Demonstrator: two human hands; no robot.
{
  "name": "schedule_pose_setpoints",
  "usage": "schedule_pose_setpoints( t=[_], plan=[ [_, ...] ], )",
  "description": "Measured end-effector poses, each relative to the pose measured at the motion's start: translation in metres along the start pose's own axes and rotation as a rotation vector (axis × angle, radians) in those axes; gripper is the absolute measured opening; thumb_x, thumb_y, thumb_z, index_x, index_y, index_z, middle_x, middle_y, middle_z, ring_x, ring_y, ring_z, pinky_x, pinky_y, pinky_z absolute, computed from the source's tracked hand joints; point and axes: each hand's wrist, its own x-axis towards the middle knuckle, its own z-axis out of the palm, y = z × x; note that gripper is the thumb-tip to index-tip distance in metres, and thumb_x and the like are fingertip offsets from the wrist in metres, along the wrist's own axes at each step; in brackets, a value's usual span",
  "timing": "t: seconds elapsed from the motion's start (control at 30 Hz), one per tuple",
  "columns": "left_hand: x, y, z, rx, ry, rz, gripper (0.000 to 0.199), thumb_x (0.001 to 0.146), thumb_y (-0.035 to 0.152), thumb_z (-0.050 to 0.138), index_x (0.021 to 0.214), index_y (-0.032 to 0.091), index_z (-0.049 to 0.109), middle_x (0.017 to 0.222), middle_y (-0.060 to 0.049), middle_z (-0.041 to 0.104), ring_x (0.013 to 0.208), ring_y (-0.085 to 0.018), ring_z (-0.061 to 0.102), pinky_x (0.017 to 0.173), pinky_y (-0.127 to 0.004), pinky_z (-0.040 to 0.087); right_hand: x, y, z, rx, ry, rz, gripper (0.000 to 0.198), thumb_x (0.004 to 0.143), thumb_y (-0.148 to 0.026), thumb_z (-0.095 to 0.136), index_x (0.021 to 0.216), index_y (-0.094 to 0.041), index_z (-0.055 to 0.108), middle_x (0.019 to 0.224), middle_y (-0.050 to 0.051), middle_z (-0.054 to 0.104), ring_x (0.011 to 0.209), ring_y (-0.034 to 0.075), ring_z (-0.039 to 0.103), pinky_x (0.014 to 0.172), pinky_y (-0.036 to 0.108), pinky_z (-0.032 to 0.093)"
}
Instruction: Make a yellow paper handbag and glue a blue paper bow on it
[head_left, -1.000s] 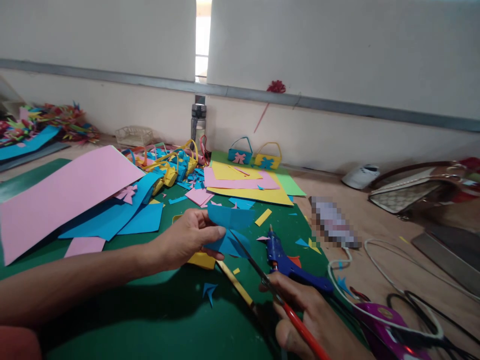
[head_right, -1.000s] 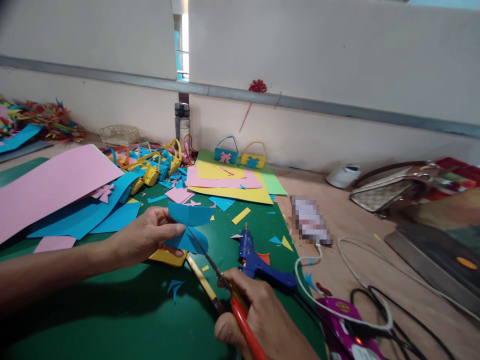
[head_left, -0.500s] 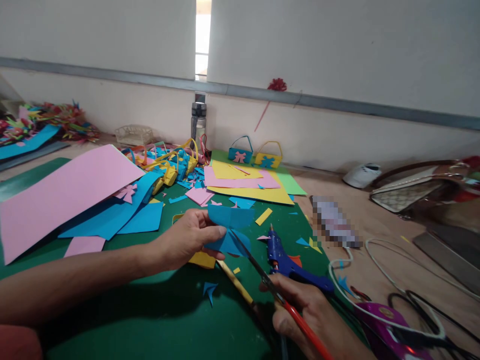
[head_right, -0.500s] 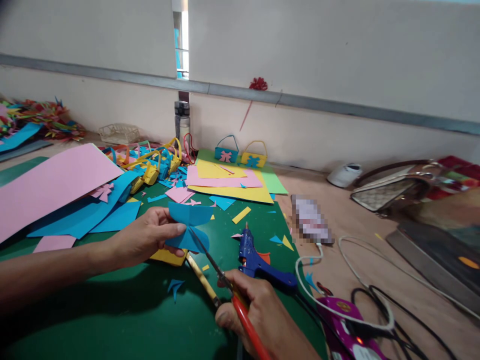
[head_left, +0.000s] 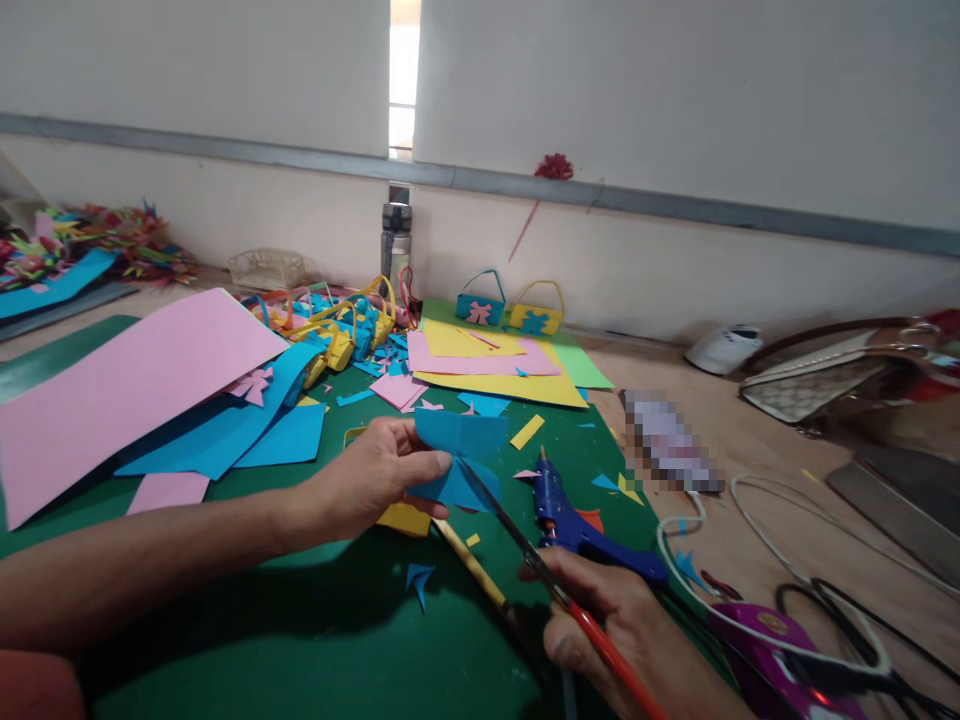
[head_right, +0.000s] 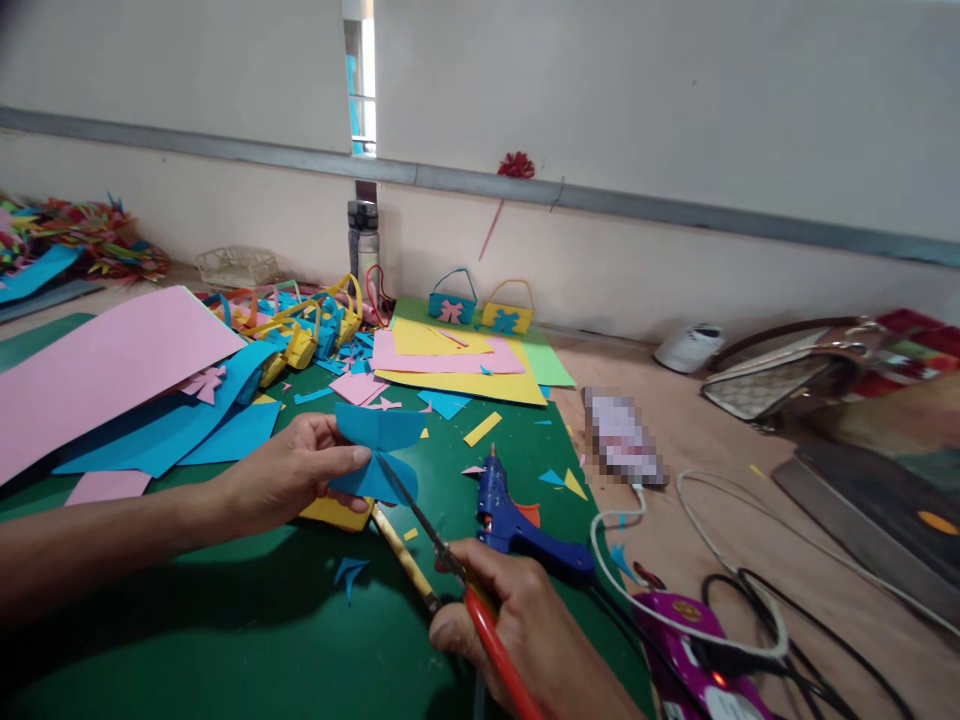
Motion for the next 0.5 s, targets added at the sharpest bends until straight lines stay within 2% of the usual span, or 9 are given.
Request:
schedule_pose_setpoints(
  t=[0.27,0.5],
  plan=[
    [0.0001,0.0005,0.0001,0.012,0.007,-0.001,0.020,0.067,0.026,0.071,0.077,0.013,0.060,0.071,0.000,0.064,0.062,-0.011,0.059,0.057,-0.025,0.055,0.0003,-0.0032,-0.0007,0.003,0.025,0.025,0.005,0.063,-0.019,0.052,0.067,-0.017,0.054,0.050,-0.008,0.035,0.047,0.007,0.028,0.041,0.020,0.020],
    [0.0000,0.0011,0.0006,0.013,0.002,-0.007,0.021,0.067,0.026,0.071,0.077,0.013,0.059,0.068,0.000,0.062,0.063,-0.012,0.060,0.056,-0.026,0.055,0.0005,-0.0020,-0.0005,-0.003,0.013,0.090,0.015,0.060,-0.020,0.051,0.073,-0.018,0.058,0.050,-0.007,0.039,0.046,0.008,0.031,0.043,0.020,0.025]
  ],
)
